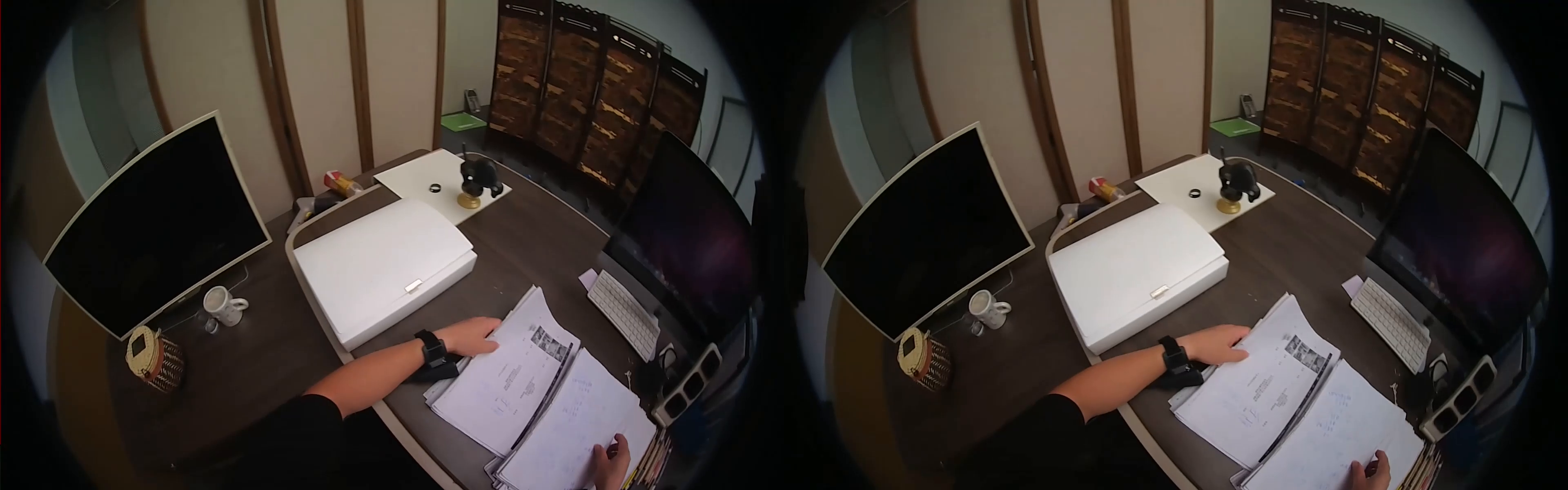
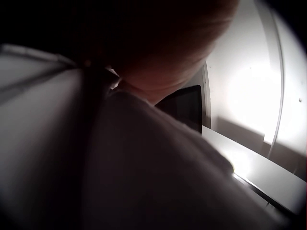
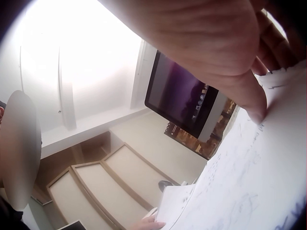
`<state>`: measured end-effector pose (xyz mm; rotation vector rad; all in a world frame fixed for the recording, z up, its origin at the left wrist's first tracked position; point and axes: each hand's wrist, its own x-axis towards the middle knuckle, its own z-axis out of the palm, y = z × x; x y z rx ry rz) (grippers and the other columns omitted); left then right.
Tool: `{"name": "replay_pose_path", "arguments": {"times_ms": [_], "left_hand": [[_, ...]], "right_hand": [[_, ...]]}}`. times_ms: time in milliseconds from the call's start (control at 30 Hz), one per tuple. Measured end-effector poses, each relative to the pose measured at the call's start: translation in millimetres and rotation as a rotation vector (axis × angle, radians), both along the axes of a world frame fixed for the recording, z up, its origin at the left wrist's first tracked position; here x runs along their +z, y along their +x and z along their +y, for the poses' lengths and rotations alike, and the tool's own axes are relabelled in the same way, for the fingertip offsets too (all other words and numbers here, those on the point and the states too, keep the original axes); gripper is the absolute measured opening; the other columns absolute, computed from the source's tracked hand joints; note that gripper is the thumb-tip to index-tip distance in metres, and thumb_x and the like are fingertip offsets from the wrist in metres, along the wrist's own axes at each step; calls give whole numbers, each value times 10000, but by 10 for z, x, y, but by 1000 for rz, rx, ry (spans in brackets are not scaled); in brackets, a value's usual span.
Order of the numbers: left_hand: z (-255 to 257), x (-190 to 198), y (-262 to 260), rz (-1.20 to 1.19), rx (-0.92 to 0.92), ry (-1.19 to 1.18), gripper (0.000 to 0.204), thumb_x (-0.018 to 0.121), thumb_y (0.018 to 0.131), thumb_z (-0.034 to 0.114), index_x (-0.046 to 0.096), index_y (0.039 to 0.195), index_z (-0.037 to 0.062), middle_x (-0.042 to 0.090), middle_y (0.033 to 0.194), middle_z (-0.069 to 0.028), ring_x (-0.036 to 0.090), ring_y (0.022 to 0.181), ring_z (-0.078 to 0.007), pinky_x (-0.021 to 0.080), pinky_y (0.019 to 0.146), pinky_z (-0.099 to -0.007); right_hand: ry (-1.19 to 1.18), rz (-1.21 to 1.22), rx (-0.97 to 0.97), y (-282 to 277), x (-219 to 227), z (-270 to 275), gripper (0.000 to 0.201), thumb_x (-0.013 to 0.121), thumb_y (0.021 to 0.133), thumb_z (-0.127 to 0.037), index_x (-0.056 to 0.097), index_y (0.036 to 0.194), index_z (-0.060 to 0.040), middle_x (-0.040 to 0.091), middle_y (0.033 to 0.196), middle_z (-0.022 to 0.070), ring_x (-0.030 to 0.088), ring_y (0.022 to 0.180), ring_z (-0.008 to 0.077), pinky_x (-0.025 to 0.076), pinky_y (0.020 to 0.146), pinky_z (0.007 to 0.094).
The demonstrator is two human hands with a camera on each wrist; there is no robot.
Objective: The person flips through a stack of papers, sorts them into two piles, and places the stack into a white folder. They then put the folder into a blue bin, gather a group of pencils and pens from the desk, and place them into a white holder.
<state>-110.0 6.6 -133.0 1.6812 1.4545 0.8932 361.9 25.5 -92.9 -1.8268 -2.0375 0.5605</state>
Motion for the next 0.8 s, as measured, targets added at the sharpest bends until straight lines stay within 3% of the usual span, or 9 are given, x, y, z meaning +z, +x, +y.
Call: {"name": "replay_pose_path", "arguments": {"times_ms": [33,133,200,267,333,367,433,600,800], "left_hand": [[-4,-42,20,-15,5,0,281,580,835,156,581,1050,-26,647,1012,-217,633,948,-345,495,814,-406],[-21,-63,23,-29,12,9,278,577,831,147,576,1049,-26,646,1013,-219,630,945,-351,492,813,-408],[0,-88,-40,-29,5,11,279,576,829,141,573,1050,-29,644,1012,-220,628,943,-356,491,813,-410],[11,-143,-45,-1,-11,50,333,598,891,207,572,1125,-27,660,1024,-149,618,916,-197,495,815,-356],[-40,-133,-84,-241,-55,-84,313,581,946,144,554,1208,-25,657,1102,-86,614,932,-139,513,826,-313],[-24,-218,-69,-541,-63,-163,313,553,965,87,524,1256,-23,640,1146,-80,613,988,-132,517,867,-312],[-70,-71,-78,-688,-55,-218,375,542,962,53,481,1325,-20,620,1212,-87,611,1056,-148,508,925,-324],[-79,42,-92,-717,-36,-223,387,540,958,42,468,1331,-36,604,1248,-96,586,1121,-168,464,980,-316],[-99,-7,-99,-706,-9,-257,404,572,947,65,470,1325,-36,603,1253,-111,599,1096,-173,474,972,-326]], "right_hand": [[-96,-103,-7,-98,171,-96,577,690,879,-258,513,1343,34,673,1045,234,640,929,314,506,830,402],[-148,-123,-29,-197,301,-157,603,667,897,-300,487,1380,15,639,1166,251,618,1059,341,483,924,411],[-113,-139,-21,-27,21,5,596,672,894,-290,491,1378,9,652,1107,227,622,1000,318,492,879,408],[31,236,-35,132,-327,136,530,773,699,-39,561,1178,43,567,784,84,551,696,191,476,635,312],[56,167,-52,-20,-104,-10,555,796,680,-84,570,1173,38,575,769,83,544,690,197,474,658,325],[120,86,-46,50,-193,-2,557,809,672,-101,574,1163,14,596,856,106,564,741,210,491,686,331],[136,72,-21,-82,-55,-97,560,819,688,-122,577,1179,-2,609,932,139,586,779,242,509,716,350],[165,69,-21,-162,44,-173,524,805,740,-151,576,1183,12,604,970,154,610,801,260,518,731,350],[26,148,-59,-146,17,-137,334,767,788,-158,627,1033,22,621,950,146,622,798,255,514,739,338]]}}
